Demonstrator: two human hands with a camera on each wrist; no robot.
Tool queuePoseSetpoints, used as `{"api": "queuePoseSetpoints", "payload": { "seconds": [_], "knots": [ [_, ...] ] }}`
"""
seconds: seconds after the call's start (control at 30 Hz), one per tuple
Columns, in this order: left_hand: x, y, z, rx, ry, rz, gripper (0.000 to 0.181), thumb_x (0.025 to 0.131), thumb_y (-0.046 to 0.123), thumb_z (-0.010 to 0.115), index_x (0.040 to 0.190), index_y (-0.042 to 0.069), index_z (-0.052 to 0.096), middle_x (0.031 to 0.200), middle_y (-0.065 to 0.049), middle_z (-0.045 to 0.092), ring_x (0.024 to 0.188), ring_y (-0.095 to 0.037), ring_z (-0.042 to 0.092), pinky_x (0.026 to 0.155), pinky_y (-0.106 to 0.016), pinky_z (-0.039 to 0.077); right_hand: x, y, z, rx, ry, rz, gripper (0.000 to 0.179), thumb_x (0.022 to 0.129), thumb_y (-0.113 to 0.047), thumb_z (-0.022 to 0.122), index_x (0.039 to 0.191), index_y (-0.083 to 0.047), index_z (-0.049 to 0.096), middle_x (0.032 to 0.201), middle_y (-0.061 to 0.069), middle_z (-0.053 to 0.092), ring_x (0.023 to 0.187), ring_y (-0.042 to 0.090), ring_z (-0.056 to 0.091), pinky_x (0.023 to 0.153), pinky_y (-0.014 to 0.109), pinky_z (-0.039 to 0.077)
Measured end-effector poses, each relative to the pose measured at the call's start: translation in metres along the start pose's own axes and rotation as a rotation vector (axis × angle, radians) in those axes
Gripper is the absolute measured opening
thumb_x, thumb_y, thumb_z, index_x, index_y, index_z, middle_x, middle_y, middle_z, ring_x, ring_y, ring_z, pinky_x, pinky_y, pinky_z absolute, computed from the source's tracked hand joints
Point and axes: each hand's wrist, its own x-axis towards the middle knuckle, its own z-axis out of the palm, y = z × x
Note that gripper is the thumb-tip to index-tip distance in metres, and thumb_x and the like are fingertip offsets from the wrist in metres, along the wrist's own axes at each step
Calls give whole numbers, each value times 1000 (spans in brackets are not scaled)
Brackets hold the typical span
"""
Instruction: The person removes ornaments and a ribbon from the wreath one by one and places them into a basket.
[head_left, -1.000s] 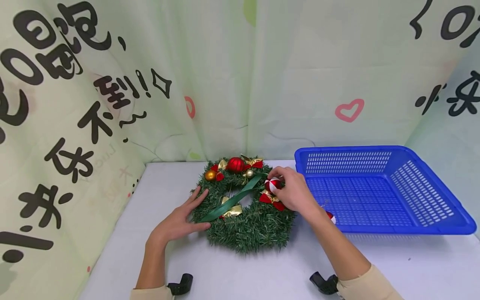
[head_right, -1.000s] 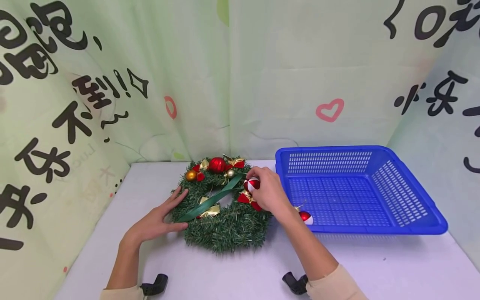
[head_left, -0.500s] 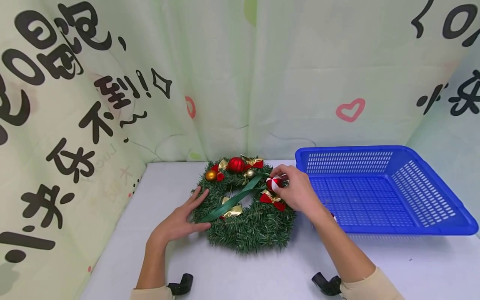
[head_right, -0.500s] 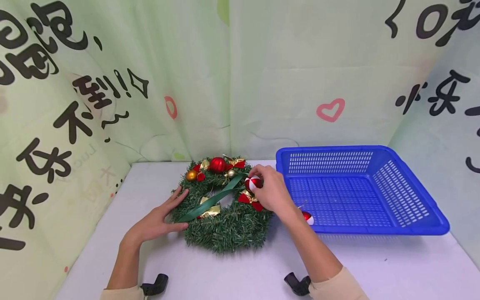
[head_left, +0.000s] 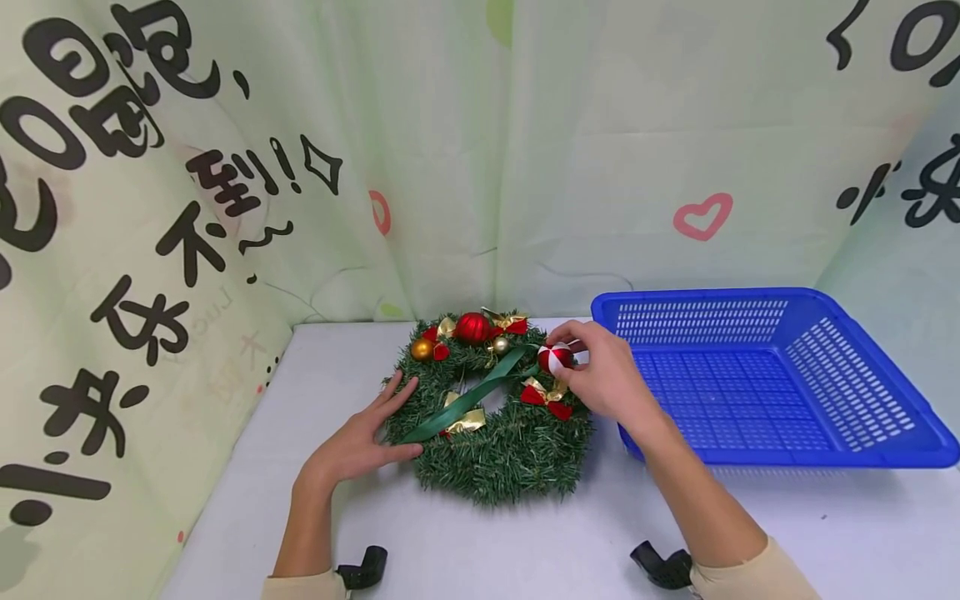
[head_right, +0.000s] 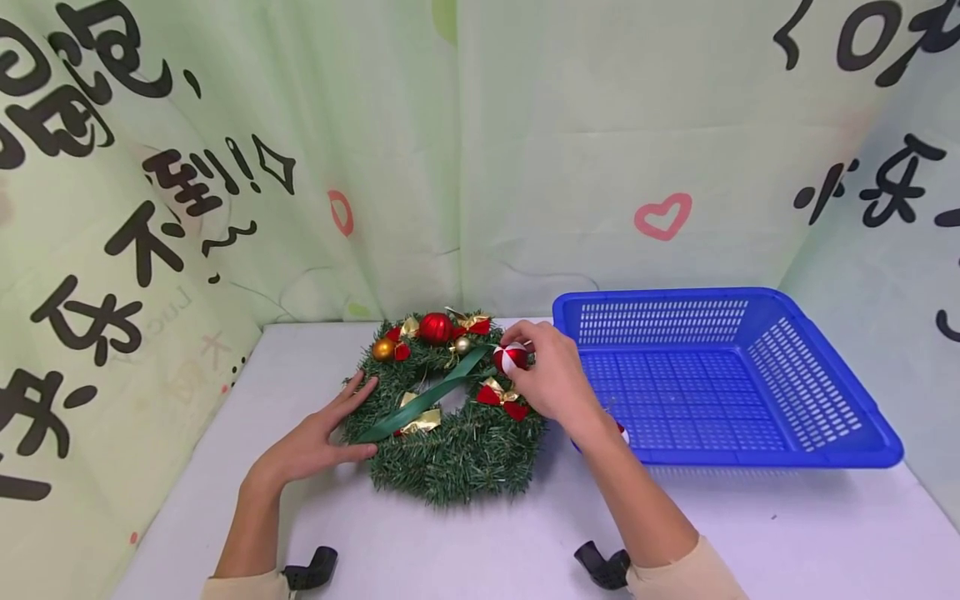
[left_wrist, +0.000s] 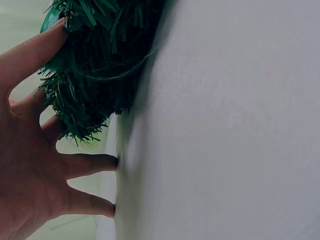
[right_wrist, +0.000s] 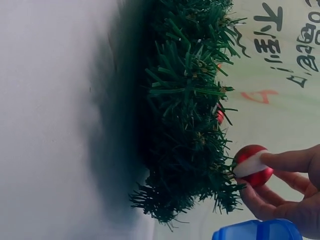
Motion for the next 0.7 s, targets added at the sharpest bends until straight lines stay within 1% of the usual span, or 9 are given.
{"api": "queuePoseSetpoints", "payload": {
  "seconds": [0.33, 0.53, 0.7],
  "knots": [
    [0, 1, 0, -2, -1, 2, 97, 93, 50, 76, 168, 37, 17, 177, 5, -1, 159, -44, 14, 116, -74, 28, -7, -3, -11, 10, 14, -12, 28, 92, -1, 76, 118, -9, 72, 121, 16, 66, 113, 35, 69, 91, 46, 61],
    [0, -1, 0, -4, -3, -5, 97, 92, 50, 77, 168, 38, 17, 177, 6, -1, 159, -44, 14, 116, -74, 28, -13, -1, -20, 10, 23, 23, 28, 93, -6, 76, 120, -13, 72, 120, 13, 65, 114, 34, 68, 92, 47, 61],
    [1, -1, 0, -2, -5, 2, 97, 92, 51, 77, 168, 38, 17, 177, 5, -1, 159, -44, 14, 116, -74, 28, -19, 3, -30, 47, 24, 46, 31, 94, -8, 77, 123, -12, 71, 124, 15, 64, 117, 36, 69, 94, 48, 60]
  ]
}}
